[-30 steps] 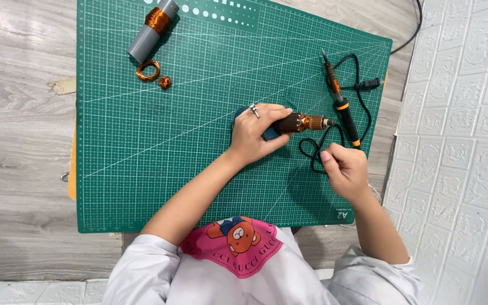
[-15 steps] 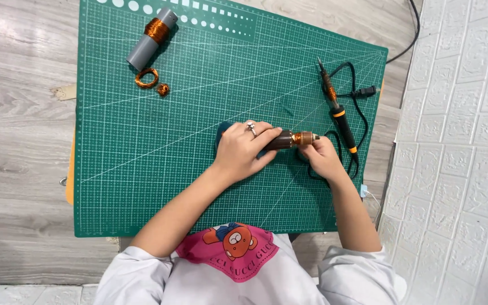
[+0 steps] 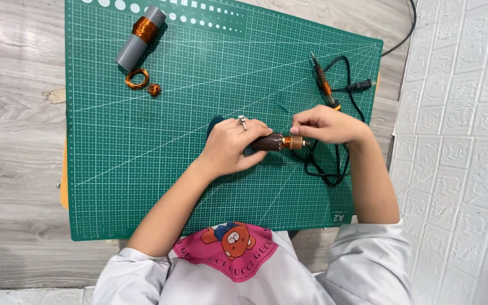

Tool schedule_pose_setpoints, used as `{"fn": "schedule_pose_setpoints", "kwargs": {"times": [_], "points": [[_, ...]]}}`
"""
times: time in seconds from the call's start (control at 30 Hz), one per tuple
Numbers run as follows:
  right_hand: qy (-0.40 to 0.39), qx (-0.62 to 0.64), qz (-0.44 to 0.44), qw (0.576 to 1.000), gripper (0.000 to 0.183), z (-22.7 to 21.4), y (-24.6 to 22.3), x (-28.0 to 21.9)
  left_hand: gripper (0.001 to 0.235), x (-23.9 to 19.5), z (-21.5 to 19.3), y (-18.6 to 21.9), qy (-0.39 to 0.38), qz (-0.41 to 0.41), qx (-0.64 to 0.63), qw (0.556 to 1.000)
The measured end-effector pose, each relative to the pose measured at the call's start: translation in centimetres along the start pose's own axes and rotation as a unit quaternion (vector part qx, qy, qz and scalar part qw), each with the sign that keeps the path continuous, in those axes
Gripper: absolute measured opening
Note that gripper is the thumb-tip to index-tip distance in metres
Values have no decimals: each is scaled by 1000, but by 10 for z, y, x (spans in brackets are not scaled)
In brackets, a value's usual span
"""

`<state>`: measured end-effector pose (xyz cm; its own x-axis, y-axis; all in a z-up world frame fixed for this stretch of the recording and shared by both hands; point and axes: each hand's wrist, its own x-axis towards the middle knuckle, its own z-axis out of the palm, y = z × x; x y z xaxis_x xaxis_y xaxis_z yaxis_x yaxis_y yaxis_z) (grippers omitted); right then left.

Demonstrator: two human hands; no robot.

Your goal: The person winds copper wire around a small cylindrical component on a green cutting mat, guiding and tightening the wire by hand and repositioning the coil repeatedly. They hold the wound coil assembly and adjust its attached wire throughout the clip.

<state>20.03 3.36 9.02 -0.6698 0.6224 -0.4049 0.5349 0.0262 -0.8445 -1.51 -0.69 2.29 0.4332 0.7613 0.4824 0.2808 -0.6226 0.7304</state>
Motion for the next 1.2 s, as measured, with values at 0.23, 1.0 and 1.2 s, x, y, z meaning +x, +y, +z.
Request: {"fn": "schedule_pose_setpoints", "kwargs": {"times": [0.23,1.0,1.2], "points": [[14,-257,118,959,23,-2,-49,10,20,-2,16,5,9,26,135,990],[389,90,8,917,31,103,24,-14,32,-2,-2,-1,56,-111,-37,992],[386,12,-25,922,27,87,20,-4,33,2,-18,6,-2,-72,-92,993]]}}
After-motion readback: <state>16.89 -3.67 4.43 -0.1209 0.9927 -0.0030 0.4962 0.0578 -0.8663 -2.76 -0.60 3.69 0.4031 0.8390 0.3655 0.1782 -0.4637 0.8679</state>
